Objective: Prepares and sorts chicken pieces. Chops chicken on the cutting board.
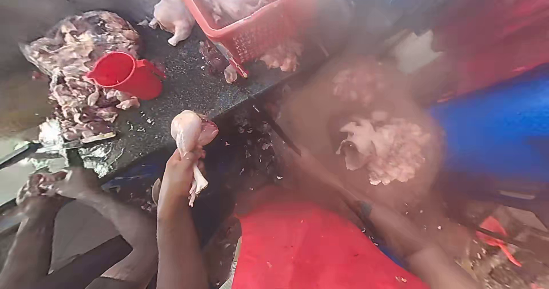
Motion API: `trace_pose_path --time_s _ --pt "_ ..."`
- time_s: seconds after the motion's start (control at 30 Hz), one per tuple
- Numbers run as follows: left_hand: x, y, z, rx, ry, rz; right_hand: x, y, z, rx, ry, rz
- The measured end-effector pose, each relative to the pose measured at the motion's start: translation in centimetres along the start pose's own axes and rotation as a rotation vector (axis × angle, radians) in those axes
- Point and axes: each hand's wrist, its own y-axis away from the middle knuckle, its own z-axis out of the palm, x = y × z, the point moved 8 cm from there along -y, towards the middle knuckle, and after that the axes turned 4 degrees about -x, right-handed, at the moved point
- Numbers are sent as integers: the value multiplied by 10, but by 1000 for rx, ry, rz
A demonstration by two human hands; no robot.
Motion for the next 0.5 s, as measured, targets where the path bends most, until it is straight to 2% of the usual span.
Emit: trace_pose_path --time_s 0.07,0.1,0.17,0.23,0.33,0.4,0.5 --pt "-7 0 1 -10 9 -23 27 -12 -1 -34 131 126" --pt "-10 -2 3 -35 22 -30 33 -7 -2 -15 141 128" --pt "-20 -1 9 -96 40 -51 46 26 1 36 78 122" --pt "-29 4 19 -142 -9 -76 78 72 13 23 46 226" --pt "-37 -4 56 -235 -124 -83 141 144 24 3 -40 348" --pt "-38 -6 87 -300 -164 -74 163 190 25 41 -124 416" --pt "-27 -1 142 -446 -117 -81 189 237 13 274 -166 542"
